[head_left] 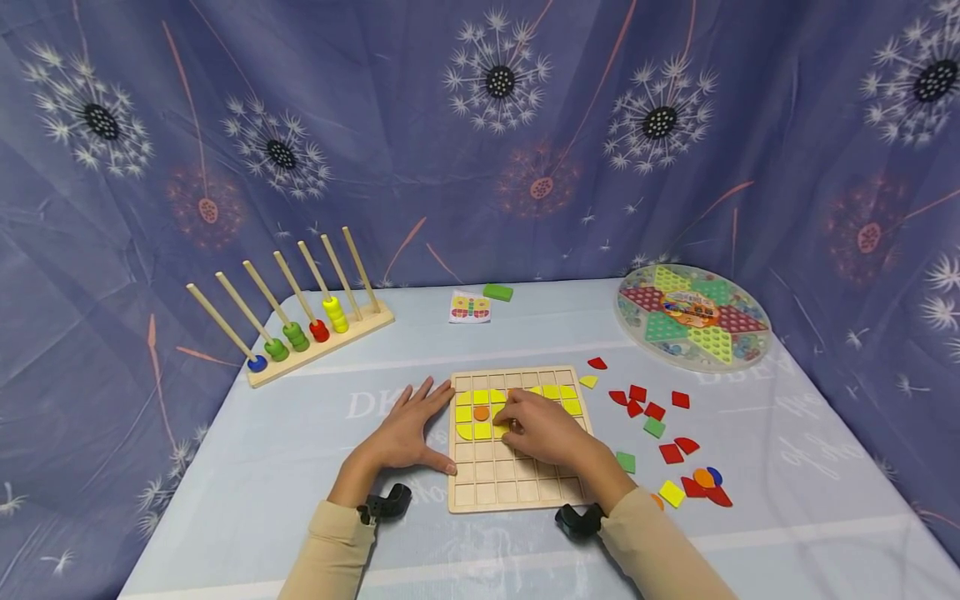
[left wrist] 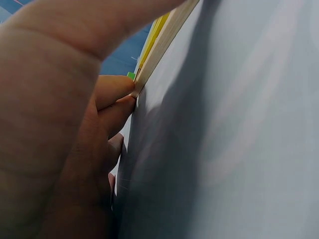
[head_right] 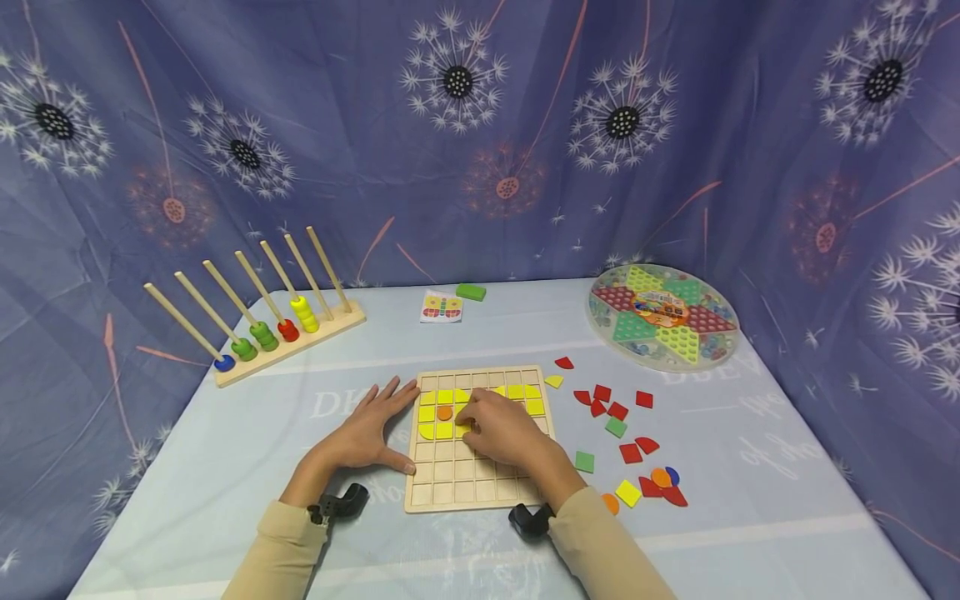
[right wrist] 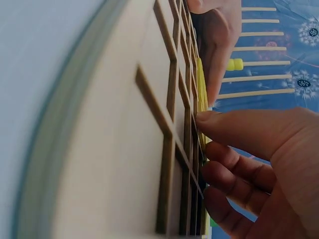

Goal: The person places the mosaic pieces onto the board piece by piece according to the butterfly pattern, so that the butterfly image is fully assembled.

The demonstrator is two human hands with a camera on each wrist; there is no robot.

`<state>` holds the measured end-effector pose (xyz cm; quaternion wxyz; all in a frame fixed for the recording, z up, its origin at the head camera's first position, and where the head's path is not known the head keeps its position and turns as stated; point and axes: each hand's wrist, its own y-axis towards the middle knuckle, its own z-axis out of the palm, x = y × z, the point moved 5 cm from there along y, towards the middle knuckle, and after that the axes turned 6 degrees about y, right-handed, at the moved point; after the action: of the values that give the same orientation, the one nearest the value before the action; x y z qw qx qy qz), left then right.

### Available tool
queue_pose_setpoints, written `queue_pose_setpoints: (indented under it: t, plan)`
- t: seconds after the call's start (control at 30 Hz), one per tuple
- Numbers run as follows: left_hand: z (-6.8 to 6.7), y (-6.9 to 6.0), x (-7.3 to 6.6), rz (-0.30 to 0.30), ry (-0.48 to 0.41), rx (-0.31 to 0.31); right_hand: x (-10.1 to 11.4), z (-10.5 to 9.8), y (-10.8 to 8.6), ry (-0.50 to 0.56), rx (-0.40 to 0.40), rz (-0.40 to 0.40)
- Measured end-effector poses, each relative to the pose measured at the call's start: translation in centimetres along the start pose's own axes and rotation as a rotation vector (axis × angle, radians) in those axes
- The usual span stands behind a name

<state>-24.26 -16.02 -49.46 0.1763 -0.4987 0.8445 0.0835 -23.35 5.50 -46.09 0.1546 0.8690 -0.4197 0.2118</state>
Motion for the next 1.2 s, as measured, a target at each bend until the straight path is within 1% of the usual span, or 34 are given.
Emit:
queue_pose_setpoints:
  t: [0.13,0.3,0.43,0.57,0.67,0.9,1.03,1.2]
  plan:
    - [0.0,0.1,0.0,0.006,0.001,-0.004,-0.5,-0.3,-0.5,0.01,-0.007,0.005]
    - [-0.1,0.0,-0.1,0.017,0.0,-0.013,-1.6,-1.5,-2.3,0.052,-0.036,0.061]
    - [-0.2,0.0,-0.2,0.028,-0.007,-0.025,-3.1,-2.6,-4.5,0.079,-0.052,0.126]
    - [-0.1,0.0,-0.2,0.02,0.002,-0.019,-4.9,-3.9,-7.1,0.106,-0.058,0.195]
    - [0.0,0.0,-0.2,0.007,0.009,-0.008,-6.2,-4.7,-8.8,0.109,-0.058,0.209]
    - [-0.2,0.1,-0.4,0.017,-0.003,-0.017,-8.8,-6.1,-12.3,0.099,-0.031,0.259]
    - [-0.4,0.0,-0.5,0.02,-0.01,-0.019,-9.5,-6.2,-13.4,0.104,-0.001,0.285]
    - [-0.3,0.0,-0.4,0.028,-0.007,-0.02,-9.7,-6.0,-13.6,0.101,0.0,0.289]
